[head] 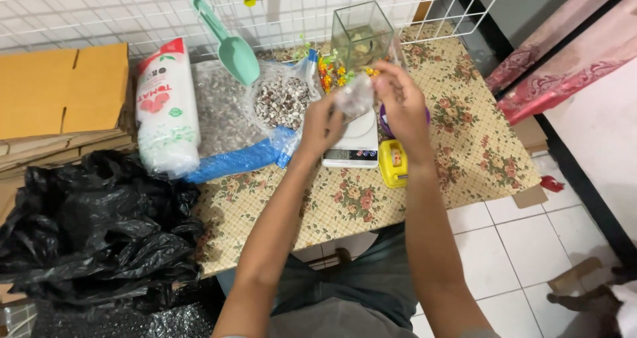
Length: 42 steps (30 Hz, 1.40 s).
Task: Weighing and bagging small stones using a plastic scoop and a digital scale on a table.
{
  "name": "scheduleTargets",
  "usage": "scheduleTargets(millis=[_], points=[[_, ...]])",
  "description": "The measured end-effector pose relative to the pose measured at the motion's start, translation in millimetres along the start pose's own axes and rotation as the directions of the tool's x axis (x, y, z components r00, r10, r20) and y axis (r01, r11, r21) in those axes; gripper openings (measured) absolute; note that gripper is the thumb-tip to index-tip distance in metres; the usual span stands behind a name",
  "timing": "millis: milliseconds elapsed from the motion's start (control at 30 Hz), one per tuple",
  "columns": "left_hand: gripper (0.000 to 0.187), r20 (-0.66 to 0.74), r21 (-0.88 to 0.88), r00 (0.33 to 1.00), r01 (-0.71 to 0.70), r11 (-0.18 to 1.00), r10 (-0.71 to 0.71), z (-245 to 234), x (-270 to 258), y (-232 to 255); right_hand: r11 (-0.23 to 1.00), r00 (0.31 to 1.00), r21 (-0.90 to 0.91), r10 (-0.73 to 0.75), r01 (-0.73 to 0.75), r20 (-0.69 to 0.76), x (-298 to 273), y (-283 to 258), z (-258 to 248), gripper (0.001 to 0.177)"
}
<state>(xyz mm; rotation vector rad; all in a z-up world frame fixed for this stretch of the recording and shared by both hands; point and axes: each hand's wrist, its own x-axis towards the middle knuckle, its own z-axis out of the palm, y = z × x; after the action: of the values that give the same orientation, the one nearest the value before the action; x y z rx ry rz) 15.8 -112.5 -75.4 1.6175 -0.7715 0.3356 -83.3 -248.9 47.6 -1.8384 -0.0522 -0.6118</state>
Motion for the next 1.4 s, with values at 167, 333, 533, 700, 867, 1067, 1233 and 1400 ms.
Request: scheduleTargets(millis=[167,333,533,700,867,1067,1233,1400], points=[[0.025,-0.17,-0.122,0.962,0.196,0.973,-0.215,-30,6,27,0.982,1.0,0.187,-0.029,0.029,-0.002,6,29,22,0.036],[0.034,-0.147,-0.096,0.944,0.284,0.954,-0.295,-54,8,14,0.978,0.982,0.209,-0.059,0.02,0.181,6,46,67,0.04],[0.034,-0.192,0.015,0.946,0.268,0.963,-0.26,-58,3,20,0.987,0.995,0.155,-0.059,0.046,0.084,19,83,110,0.032],[0.042,-0.18,0.006,0.95,0.262,0.965,-0.256,-60,1,9,0.991,0.994,0.117,-0.044,0.057,-0.104,14,92,102,0.021],[0.013,-0.195,-0.124,0.919,0.325,0.938,-0.344,-57,-2,-7,0.993,1.0,0.113,0.024,-0.026,0.011,9,77,90,0.016],[0.035,-0.199,-0.257,0.935,0.239,0.936,-0.294,-72,-1,24,0.998,0.998,0.028,0.055,-0.055,0.0,6,82,104,0.011],[0.034,-0.118,-0.201,0.942,0.288,0.936,-0.315,-106,12,42,1.0,0.989,0.012,-0.028,0.026,0.142,16,77,127,0.022],[0.047,-0.031,-0.108,0.975,0.214,0.971,-0.218,-142,11,49,0.997,0.945,0.07,-0.056,0.035,0.323,39,90,150,0.019]])
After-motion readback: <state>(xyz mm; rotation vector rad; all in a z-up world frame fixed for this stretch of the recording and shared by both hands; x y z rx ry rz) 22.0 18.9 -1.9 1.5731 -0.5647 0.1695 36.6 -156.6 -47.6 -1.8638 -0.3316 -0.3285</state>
